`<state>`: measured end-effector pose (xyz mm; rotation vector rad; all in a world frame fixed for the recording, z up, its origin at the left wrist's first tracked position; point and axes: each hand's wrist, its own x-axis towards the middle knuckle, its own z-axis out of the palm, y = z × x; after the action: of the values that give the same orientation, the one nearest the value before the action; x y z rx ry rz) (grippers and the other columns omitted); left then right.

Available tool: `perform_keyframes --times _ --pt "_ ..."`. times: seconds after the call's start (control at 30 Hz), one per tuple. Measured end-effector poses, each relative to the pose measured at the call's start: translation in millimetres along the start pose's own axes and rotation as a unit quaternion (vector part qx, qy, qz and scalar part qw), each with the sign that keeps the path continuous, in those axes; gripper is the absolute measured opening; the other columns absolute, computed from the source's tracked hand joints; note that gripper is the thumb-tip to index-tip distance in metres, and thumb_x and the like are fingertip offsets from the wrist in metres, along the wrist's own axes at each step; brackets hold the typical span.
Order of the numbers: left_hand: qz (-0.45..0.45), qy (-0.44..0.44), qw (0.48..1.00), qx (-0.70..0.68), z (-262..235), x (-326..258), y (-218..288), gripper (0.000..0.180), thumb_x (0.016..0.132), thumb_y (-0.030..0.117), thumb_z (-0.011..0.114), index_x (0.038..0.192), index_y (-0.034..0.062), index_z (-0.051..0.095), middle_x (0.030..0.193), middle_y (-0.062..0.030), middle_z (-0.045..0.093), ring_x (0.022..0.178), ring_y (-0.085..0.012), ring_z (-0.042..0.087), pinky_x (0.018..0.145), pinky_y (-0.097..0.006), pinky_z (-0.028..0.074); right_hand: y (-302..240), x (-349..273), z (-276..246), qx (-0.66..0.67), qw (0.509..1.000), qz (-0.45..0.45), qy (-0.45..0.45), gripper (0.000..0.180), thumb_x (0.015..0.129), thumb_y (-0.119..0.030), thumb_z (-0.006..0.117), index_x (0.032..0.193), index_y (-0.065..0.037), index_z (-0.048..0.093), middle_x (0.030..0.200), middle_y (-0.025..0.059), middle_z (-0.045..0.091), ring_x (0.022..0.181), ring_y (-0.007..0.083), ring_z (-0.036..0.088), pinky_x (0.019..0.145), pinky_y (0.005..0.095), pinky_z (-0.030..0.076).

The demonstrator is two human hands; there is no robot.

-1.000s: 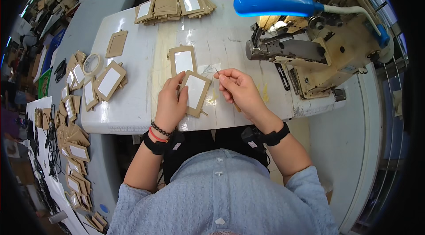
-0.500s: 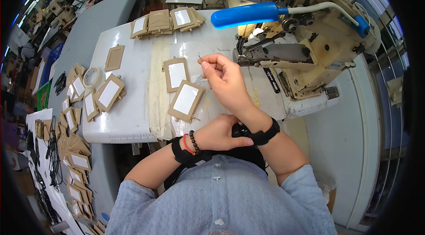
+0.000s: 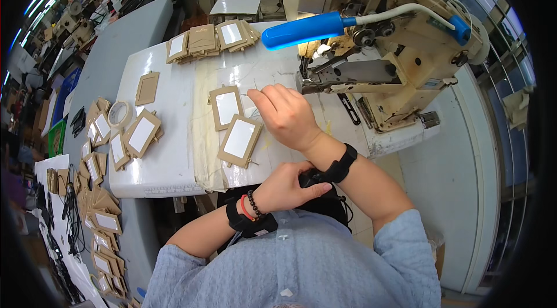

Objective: The person assembles small cardboard card holders by inserting white cards into the slots. They use a wooden tool to press the cards firmly into place and then stack the finished units on the table.

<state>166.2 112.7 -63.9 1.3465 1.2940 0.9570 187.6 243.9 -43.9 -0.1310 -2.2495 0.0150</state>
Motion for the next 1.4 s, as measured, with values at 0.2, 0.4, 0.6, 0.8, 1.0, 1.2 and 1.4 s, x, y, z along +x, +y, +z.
perform_keyframes --times 0.2,0.4,0.6,0.8,1.0,1.2,1.4 --pt "0.115 0.073 0.991 0.018 -1.1 6.2 -33.6 0.042 0.081 0.024 0.076 0.11 -0.0034 0.063 0.087 -0.0125 0.07 0.077 -0.0231 0.066 0.074 -0.035 0.052 -5.9 -0.3 23.4 0.137 0.982 0.127 0.03 0.014 0.084 -0.001 0.062 0.097 -0.004 0.06 0.083 0.0112 0.059 0.068 0.0302 0.061 0.058 0.0381 0.049" --pt "0.157 0.147 0.919 0.329 -9.2 -32.8 31.3 0.048 0.07 0.029 0.081 0.106 0.0034 0.064 0.097 -0.0127 0.066 0.092 -0.0288 0.063 0.087 -0.036 0.047 -3.6 -22.3 40.0 0.08 0.988 0.119 -0.056 0.019 0.08 0.001 0.061 0.098 -0.004 0.059 0.086 0.01 0.059 0.075 0.0283 0.063 0.061 0.0366 0.052" --pt "0.33 0.065 0.802 0.494 9.9 12.9 18.1 0.058 0.079 0.023 0.065 0.133 0.0085 0.048 0.122 -0.0051 0.055 0.117 -0.0208 0.051 0.107 -0.05 0.029 -19.7 -14.6 48.1 0.048 0.983 0.09 -0.154 0.02 0.078 0.001 0.058 0.097 -0.003 0.057 0.087 0.0095 0.059 0.081 0.0272 0.064 0.063 0.0372 0.052" --pt "0.334 0.073 0.759 0.554 -9.8 12.7 8.5 0.049 0.083 0.021 0.057 0.131 0.0117 0.05 0.119 -0.0007 0.056 0.119 -0.0181 0.051 0.112 -0.052 0.023 -23.1 -20.4 46.5 0.07 0.964 0.173 -0.19 0.017 0.082 -0.002 0.058 0.099 -0.003 0.056 0.088 0.0123 0.06 0.08 0.0318 0.064 0.065 0.0393 0.053" --pt "0.336 0.063 0.764 0.548 -18.9 11.4 12.6 0.066 0.069 0.026 0.073 0.13 0.0141 0.051 0.121 0.0003 0.055 0.122 -0.0182 0.048 0.114 -0.056 0.017 -19.4 -23.8 49.7 0.077 0.947 0.242 -0.194 0.011 0.087 -0.007 0.057 0.098 -0.004 0.058 0.092 0.0138 0.063 0.08 0.0344 0.064 0.067 0.0419 0.053" --pt "0.318 0.033 0.791 0.521 -23.7 10.4 8.8 0.071 0.064 0.022 0.077 0.129 0.0138 0.051 0.123 -0.0004 0.054 0.127 -0.0209 0.046 0.113 -0.059 0.017 -15.5 -37.5 60.2 0.131 0.914 0.339 -0.183 0.011 0.088 -0.007 0.057 0.098 -0.003 0.059 0.094 0.0152 0.064 0.081 0.0367 0.063 0.069 0.0443 0.051" --pt "0.294 0.015 0.817 0.495 -25.9 5.4 8.6 0.074 0.058 0.016 0.077 0.128 0.0139 0.052 0.126 -0.0005 0.054 0.132 -0.0235 0.042 0.113 -0.058 0.017 -20.9 -43.7 64.9 0.183 0.877 0.416 -0.157 0.012 0.088 -0.007 0.059 0.099 -0.001 0.06 0.096 0.0162 0.065 0.084 0.0362 0.063 0.07 0.0434 0.051"
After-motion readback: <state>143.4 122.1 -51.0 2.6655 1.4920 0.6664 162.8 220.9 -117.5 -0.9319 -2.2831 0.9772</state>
